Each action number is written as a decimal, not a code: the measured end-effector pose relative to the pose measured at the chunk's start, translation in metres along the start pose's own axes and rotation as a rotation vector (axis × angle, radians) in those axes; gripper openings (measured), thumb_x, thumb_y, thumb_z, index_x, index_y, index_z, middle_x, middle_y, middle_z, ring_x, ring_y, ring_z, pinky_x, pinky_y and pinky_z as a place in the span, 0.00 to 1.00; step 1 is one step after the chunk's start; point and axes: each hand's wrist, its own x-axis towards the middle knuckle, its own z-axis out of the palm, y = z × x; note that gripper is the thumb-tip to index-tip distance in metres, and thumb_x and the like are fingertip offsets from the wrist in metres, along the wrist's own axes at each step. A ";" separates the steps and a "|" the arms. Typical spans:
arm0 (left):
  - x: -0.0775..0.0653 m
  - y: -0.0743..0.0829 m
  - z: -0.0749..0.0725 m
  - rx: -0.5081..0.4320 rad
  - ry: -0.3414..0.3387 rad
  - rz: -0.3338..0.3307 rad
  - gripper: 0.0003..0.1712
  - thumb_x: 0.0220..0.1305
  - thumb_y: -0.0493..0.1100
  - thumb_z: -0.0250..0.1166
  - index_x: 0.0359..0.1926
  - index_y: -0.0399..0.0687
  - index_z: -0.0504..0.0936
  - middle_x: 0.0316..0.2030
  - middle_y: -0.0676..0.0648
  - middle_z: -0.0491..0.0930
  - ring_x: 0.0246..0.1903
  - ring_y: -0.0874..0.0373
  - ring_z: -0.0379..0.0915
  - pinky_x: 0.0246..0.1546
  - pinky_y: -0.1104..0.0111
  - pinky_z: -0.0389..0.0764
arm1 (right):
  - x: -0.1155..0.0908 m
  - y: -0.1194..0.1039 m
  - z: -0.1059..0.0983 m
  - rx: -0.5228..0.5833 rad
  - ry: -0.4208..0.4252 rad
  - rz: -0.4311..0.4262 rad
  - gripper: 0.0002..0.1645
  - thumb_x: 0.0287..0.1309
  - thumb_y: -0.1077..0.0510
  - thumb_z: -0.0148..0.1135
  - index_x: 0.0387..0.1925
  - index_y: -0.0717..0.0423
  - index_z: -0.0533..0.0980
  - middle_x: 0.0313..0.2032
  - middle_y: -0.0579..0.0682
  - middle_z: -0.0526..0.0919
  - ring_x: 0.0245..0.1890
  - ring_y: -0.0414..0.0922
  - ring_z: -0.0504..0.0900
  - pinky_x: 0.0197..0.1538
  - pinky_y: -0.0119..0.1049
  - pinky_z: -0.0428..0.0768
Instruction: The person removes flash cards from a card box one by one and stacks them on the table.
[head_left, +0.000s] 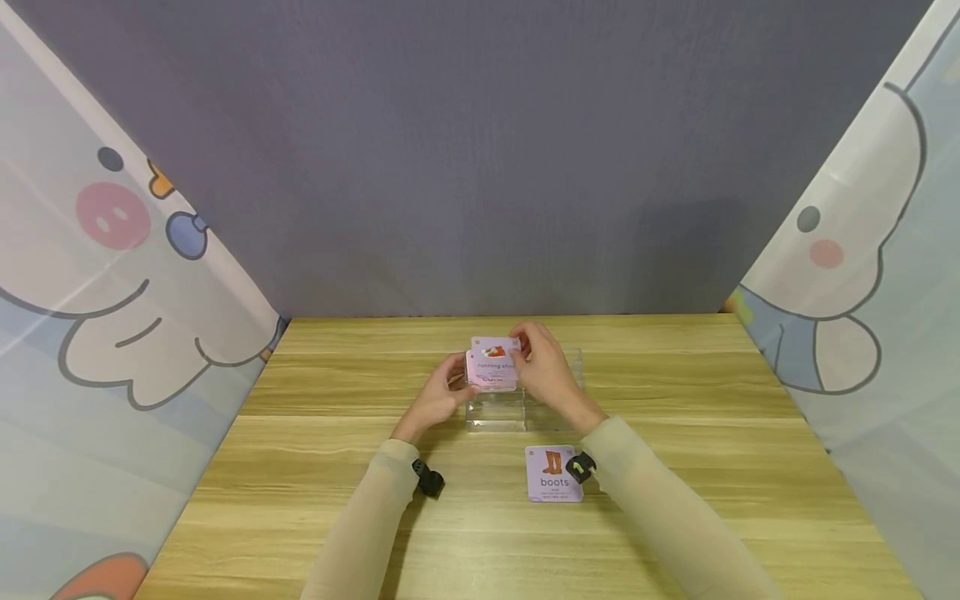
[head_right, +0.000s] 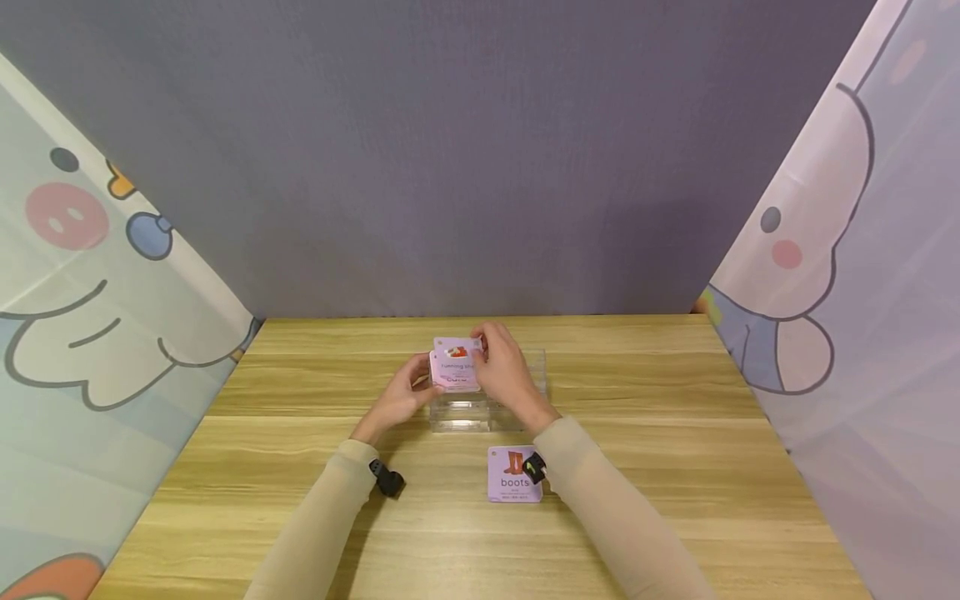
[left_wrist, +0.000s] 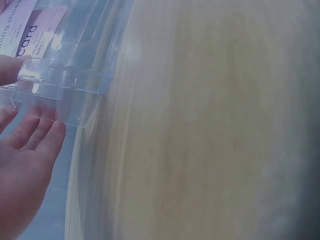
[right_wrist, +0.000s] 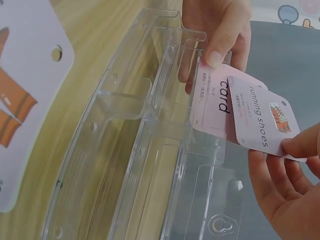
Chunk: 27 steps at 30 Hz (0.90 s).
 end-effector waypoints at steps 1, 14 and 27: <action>0.000 0.000 0.000 0.001 0.004 0.000 0.37 0.65 0.29 0.65 0.72 0.31 0.62 0.65 0.30 0.69 0.68 0.35 0.63 0.73 0.47 0.62 | 0.000 0.000 0.000 0.005 -0.007 0.005 0.14 0.62 0.72 0.63 0.49 0.62 0.75 0.38 0.53 0.75 0.37 0.47 0.75 0.39 0.37 0.79; 0.009 -0.024 0.003 -0.001 0.052 0.002 0.37 0.63 0.26 0.66 0.71 0.33 0.63 0.63 0.31 0.71 0.66 0.36 0.65 0.73 0.47 0.63 | -0.002 0.003 -0.005 -0.017 -0.060 0.035 0.15 0.67 0.71 0.58 0.53 0.63 0.73 0.39 0.55 0.76 0.38 0.49 0.75 0.37 0.38 0.78; 0.011 -0.032 0.000 0.012 0.040 0.023 0.38 0.63 0.31 0.69 0.71 0.37 0.65 0.63 0.35 0.73 0.66 0.39 0.67 0.72 0.49 0.65 | -0.005 0.000 -0.014 0.069 -0.073 0.095 0.15 0.66 0.71 0.61 0.52 0.60 0.73 0.37 0.54 0.77 0.34 0.47 0.75 0.35 0.35 0.77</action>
